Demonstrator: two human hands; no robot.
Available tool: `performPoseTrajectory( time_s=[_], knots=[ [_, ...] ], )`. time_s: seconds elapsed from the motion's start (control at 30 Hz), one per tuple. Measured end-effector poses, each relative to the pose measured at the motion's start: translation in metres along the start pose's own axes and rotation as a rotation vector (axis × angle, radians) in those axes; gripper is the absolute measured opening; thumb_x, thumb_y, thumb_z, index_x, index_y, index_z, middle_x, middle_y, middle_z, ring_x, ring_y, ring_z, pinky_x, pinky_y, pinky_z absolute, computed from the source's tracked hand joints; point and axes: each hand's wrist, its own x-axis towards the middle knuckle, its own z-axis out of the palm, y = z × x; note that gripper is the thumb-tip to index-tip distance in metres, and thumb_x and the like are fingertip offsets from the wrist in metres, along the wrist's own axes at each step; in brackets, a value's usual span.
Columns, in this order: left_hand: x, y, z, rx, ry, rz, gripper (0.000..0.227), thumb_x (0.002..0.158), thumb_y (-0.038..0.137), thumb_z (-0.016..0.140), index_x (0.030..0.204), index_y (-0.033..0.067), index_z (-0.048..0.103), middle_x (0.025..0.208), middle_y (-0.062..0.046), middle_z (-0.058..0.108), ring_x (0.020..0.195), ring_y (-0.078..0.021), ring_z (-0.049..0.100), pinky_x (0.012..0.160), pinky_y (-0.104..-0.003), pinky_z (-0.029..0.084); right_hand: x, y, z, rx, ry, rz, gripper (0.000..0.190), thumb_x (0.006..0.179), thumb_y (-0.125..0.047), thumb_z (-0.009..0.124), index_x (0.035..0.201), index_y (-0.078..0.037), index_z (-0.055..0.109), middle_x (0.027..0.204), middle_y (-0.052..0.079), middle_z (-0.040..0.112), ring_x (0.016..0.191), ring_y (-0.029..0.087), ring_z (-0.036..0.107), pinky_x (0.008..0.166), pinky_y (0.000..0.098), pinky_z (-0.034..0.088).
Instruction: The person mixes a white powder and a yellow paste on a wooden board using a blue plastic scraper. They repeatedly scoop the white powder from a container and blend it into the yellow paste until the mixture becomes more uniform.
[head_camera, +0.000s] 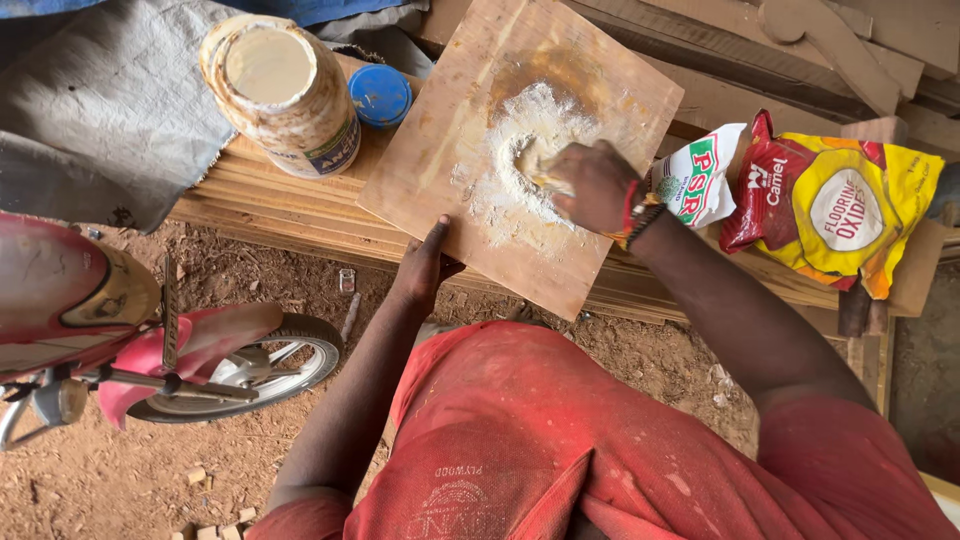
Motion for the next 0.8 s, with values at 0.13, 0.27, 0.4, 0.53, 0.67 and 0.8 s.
performPoseTrajectory(
  time_s=[0.13,0.27,0.4,0.53,0.67,0.8],
  knots=[
    [-0.002,-0.004,0.001,-0.036,0.0,0.012,0.073,0.092,0.056,0.061,0.14,0.0018,0.052,0.124,-0.016,0.066,0.114,-0.026,0.066,0.098,-0.042,0.057,-0.008,-0.003,0.006,0.125,0.053,0.131,0.039,0.085,-0.028,0.077,0.12,-0.009,0.076,0.118,0.011,0.071,0.093,0.031,0.06,0.09,0.0414,0.051],
    [-0.002,0.001,0.0,-0.018,-0.023,0.015,0.071,0.092,0.056,0.059,0.139,0.0036,0.054,0.127,-0.014,0.066,0.116,-0.0241,0.066,0.097,-0.041,0.056,-0.013,-0.005,-0.004,0.022,0.01,0.026,0.038,0.083,-0.026,0.078,0.116,-0.007,0.076,0.111,0.015,0.07,0.091,0.032,0.059,0.085,0.0441,0.051],
    [-0.002,0.0,0.0,-0.023,-0.037,0.039,0.074,0.092,0.057,0.059,0.141,0.0013,0.052,0.127,-0.018,0.066,0.117,-0.0264,0.065,0.099,-0.043,0.056,-0.002,-0.003,-0.018,-0.03,-0.082,0.061,0.032,0.091,-0.021,0.07,0.121,-0.01,0.074,0.107,0.011,0.071,0.09,0.023,0.061,0.089,0.0451,0.051],
    [0.0,0.0,-0.001,-0.004,-0.026,0.003,0.074,0.092,0.058,0.059,0.14,0.0026,0.051,0.127,-0.017,0.066,0.118,-0.0256,0.066,0.1,-0.043,0.056,0.042,-0.008,-0.017,-0.058,-0.002,-0.097,0.037,0.089,-0.017,0.068,0.124,-0.007,0.072,0.109,0.01,0.072,0.088,0.02,0.063,0.088,0.0448,0.049],
    [0.001,0.0,-0.005,0.026,-0.028,-0.01,0.073,0.092,0.059,0.059,0.137,0.0007,0.055,0.121,-0.017,0.067,0.113,-0.0252,0.067,0.099,-0.042,0.057,0.047,-0.01,-0.01,-0.069,0.052,-0.154,0.034,0.082,-0.015,0.07,0.115,-0.009,0.075,0.116,0.01,0.073,0.098,0.02,0.066,0.099,0.0462,0.047],
    [0.003,-0.004,-0.007,0.014,-0.036,0.008,0.072,0.094,0.057,0.06,0.135,-0.0015,0.059,0.118,-0.017,0.069,0.107,-0.0246,0.067,0.097,-0.042,0.057,0.012,0.006,-0.012,0.069,0.096,-0.126,0.033,0.087,-0.018,0.073,0.118,-0.007,0.074,0.122,0.011,0.071,0.108,0.026,0.068,0.097,0.0451,0.05]
  ],
)
